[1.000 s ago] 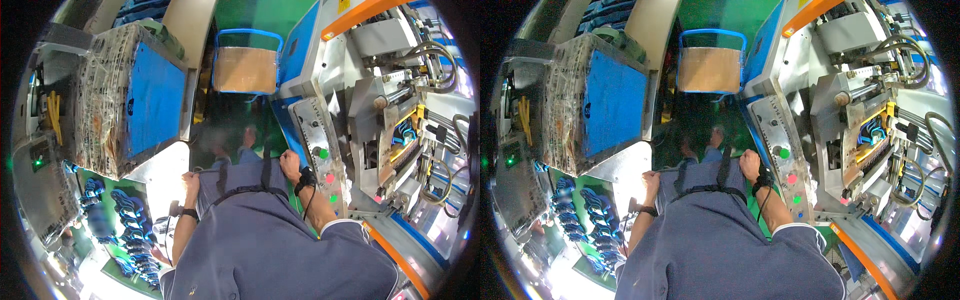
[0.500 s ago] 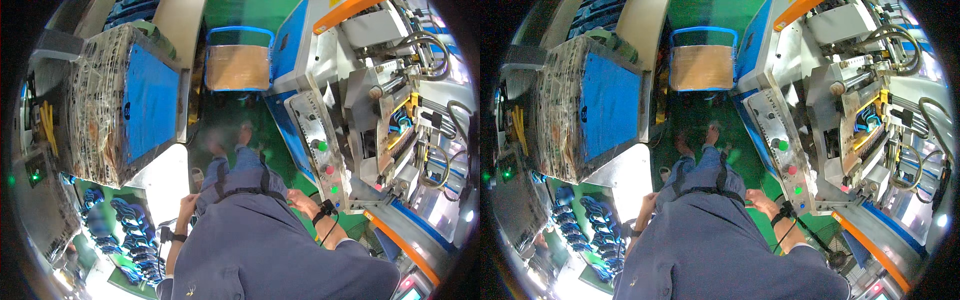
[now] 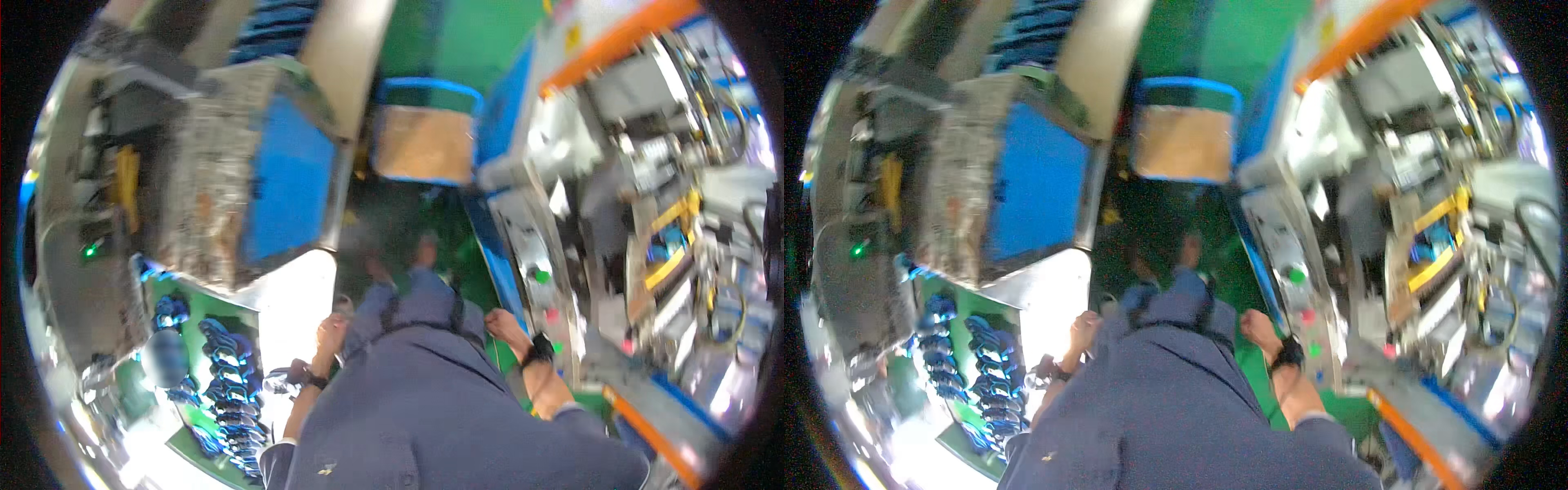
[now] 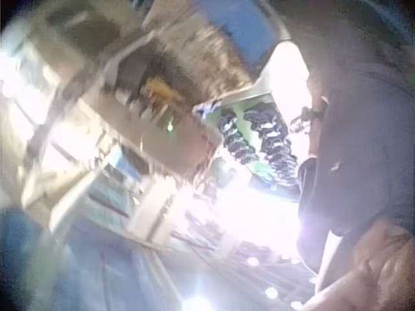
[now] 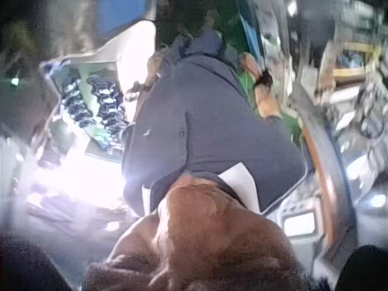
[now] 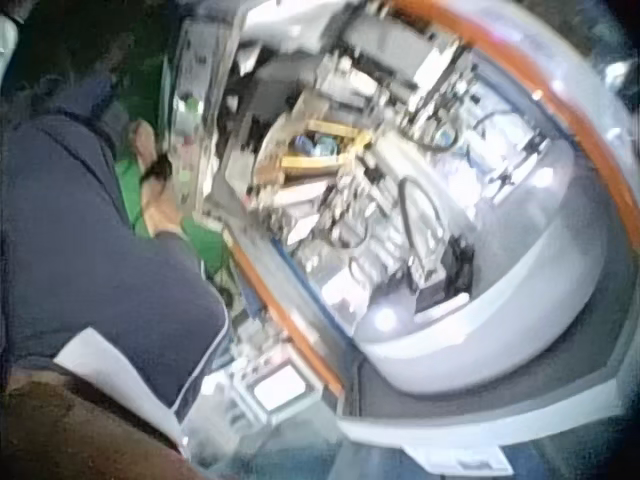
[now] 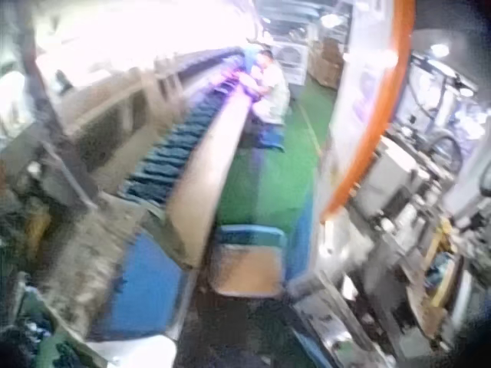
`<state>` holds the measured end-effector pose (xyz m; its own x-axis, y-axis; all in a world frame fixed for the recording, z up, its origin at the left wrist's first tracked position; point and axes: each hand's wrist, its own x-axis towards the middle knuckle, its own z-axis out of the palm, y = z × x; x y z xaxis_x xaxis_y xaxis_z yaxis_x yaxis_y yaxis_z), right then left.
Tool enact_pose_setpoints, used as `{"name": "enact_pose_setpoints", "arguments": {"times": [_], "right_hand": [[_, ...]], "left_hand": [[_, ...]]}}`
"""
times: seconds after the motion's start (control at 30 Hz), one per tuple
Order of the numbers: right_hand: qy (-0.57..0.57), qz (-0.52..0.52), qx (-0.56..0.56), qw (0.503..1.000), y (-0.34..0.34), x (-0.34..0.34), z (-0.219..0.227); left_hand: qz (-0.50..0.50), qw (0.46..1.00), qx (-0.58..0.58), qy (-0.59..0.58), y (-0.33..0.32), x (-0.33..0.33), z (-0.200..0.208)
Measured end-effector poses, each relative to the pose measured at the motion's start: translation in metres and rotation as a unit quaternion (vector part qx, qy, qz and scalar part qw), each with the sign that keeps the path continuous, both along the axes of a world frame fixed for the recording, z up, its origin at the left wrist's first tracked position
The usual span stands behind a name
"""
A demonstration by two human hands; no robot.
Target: Operate industrial shoe-lasting and pressing machines to assemble footwear.
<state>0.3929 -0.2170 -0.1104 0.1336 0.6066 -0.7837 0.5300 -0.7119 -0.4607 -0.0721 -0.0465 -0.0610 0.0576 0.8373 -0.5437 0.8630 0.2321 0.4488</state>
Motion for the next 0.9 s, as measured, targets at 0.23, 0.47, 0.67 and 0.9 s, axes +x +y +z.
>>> {"name": "enact_pose_setpoints", "arguments": {"times": [0.23,0.47,0.67,0.9], "right_hand": [[0.117,-0.072,0.475,0.869,0.29,0.039,0.17],[0.199,0.105,0.666,0.712,0.479,-0.122,0.435],[0.058,0.41,0.758,0.504,0.552,-0.335,0.582],[-0.09,0.544,0.819,0.161,0.625,-0.576,0.622]], "left_hand": [[0.036,0.942,0.233,-0.238,0.077,0.087,0.231],[-0.058,0.812,0.568,-0.118,0.164,0.034,0.331],[-0.126,0.811,0.563,-0.092,0.243,0.003,0.292],[-0.113,0.838,0.521,-0.119,0.253,0.011,0.243]]}}
